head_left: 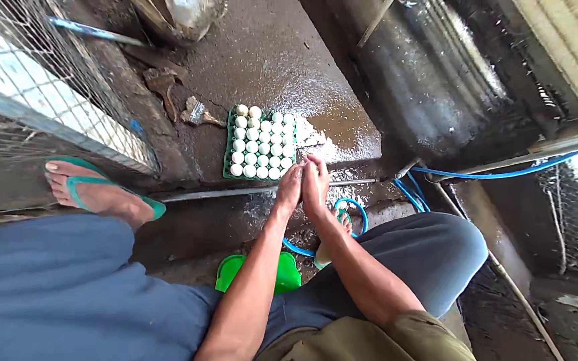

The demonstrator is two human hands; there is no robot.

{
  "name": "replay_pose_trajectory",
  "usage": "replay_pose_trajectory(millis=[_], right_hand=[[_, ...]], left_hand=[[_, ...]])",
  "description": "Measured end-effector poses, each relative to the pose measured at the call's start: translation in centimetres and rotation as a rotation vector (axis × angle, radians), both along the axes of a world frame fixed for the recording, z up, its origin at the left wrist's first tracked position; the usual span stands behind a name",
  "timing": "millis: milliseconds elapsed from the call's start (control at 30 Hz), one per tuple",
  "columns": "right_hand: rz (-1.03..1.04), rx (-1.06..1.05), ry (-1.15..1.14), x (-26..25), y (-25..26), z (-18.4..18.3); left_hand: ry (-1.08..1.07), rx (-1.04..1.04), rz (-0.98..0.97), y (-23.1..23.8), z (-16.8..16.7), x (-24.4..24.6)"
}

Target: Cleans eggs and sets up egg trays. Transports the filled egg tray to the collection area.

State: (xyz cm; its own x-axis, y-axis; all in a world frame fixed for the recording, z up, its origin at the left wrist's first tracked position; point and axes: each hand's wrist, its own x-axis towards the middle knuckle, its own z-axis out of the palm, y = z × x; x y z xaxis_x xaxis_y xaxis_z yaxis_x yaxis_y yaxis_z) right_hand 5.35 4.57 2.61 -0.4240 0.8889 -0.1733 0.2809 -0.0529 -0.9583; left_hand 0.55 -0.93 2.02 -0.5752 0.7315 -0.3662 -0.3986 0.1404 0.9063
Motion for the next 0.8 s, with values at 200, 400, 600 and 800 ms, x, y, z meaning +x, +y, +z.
replay_pose_trajectory(millis=[200, 400, 600, 800], right_hand=[[-0.038, -0.114, -0.025, -0.7, 0.4, 0.4], [-0.056, -0.111, -0.008, -1.6, 0.2, 0.5], [-0.033, -0.310, -0.019, -1.4, 1.8, 0.4], [-0.037, -0.407, 0.033, -1.3, 1.5, 0.8]], left_hand=[[-0.019, -0.102, 0.000, 0.3, 0.0, -0.5], [-0.057, -0.083, -0.010, 0.4, -0.5, -1.3], [-0.096, -0.144, -0.114, -0.3, 0.2, -1.7], [-0.197, -0.047, -0.082, -0.6, -0.7, -2.9]])
